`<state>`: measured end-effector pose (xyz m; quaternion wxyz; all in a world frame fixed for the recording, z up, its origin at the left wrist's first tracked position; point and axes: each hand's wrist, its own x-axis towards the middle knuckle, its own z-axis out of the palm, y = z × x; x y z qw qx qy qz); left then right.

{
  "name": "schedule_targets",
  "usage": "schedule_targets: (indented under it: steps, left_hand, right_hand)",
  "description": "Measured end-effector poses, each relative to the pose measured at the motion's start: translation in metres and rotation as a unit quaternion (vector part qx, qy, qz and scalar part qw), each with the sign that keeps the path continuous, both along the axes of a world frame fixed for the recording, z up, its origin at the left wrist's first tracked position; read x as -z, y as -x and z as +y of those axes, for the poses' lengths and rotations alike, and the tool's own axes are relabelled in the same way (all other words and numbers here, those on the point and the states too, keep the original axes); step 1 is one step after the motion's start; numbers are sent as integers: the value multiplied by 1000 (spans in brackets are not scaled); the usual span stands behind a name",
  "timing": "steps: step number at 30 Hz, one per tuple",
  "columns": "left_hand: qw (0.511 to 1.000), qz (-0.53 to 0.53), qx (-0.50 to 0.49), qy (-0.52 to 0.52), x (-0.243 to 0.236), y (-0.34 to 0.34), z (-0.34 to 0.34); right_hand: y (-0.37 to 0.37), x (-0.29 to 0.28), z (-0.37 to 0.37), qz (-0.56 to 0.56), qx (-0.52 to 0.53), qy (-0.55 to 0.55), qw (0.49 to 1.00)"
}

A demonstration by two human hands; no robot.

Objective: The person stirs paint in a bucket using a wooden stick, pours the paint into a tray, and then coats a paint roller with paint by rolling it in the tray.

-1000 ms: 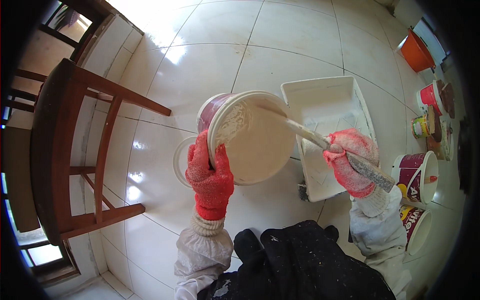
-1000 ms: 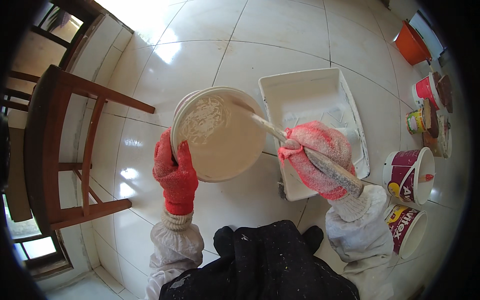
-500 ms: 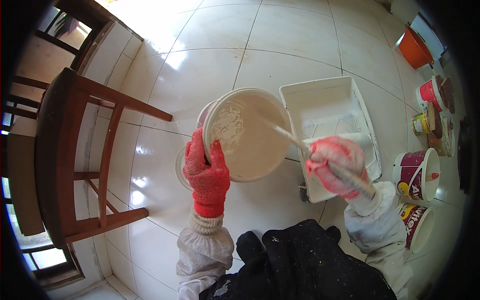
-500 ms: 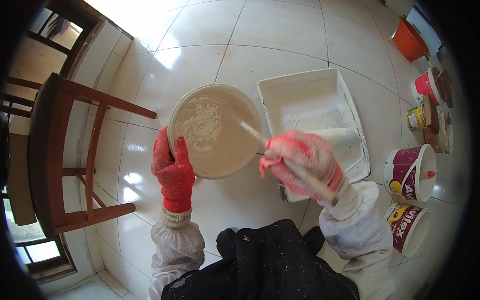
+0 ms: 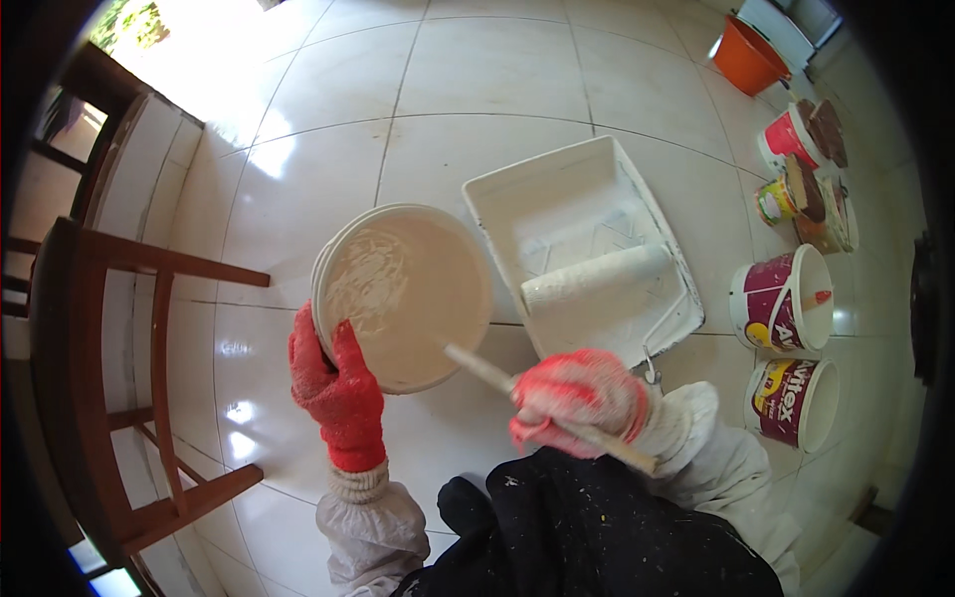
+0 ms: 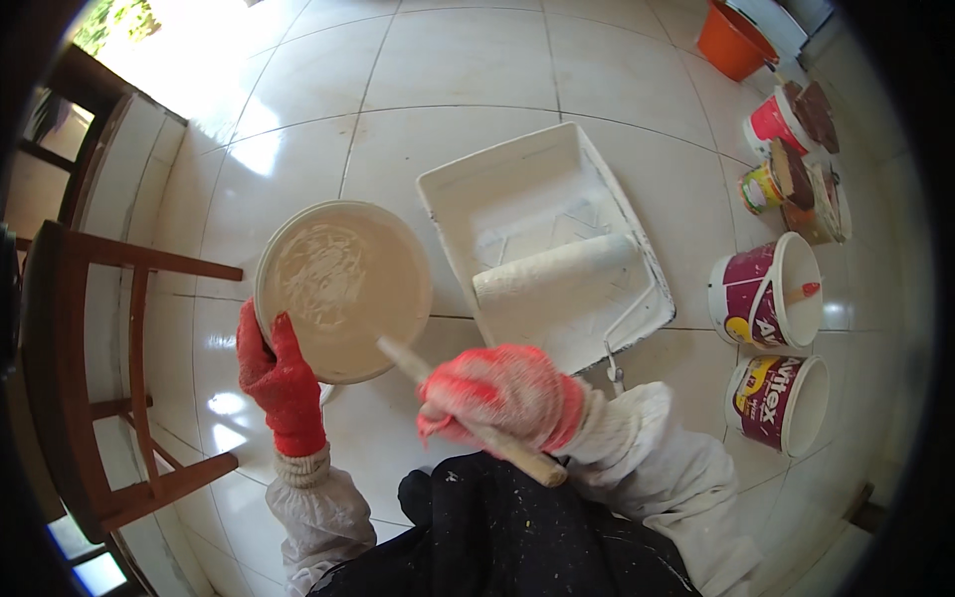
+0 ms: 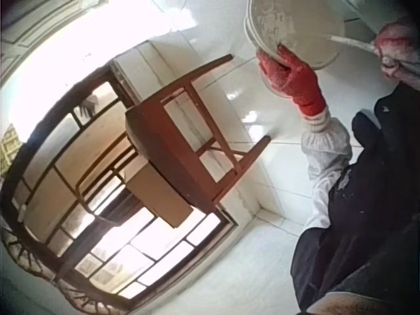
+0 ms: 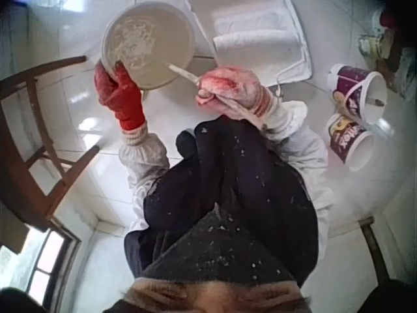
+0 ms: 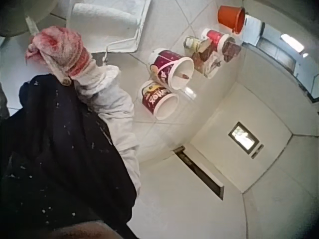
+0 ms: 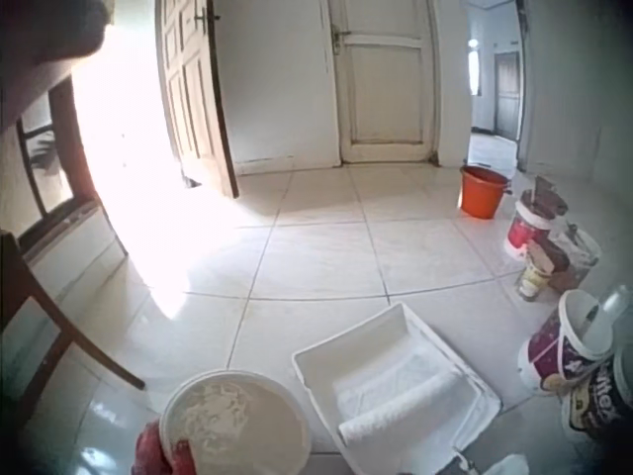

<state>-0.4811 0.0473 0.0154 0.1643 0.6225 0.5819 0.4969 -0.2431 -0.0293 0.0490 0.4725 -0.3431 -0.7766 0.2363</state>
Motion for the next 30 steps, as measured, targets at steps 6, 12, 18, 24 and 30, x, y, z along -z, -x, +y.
schedule_targets:
  steps: [6, 12, 18, 24, 30]
  left_hand:
    - [996, 77, 37, -37, 2, -4, -4]
    - [996, 72, 44, -37, -4, -12, -9]
    - [984, 141, 65, -88, -7, -15, -13]
    - [976, 110, 51, -183, -14, -25, -10]
    - [991, 60, -6, -120, -21, -27, -6]
  right_hand:
    - [-10, 5, 1, 48, 20, 21, 998]
    - [-9, 8, -4, 79, 81, 63, 992]
    - [-20, 0, -12, -37, 55, 102, 993]
    - [-23, -8, -17, 76, 81, 120, 987]
    - [-16, -15, -17, 192, 107, 166, 961]
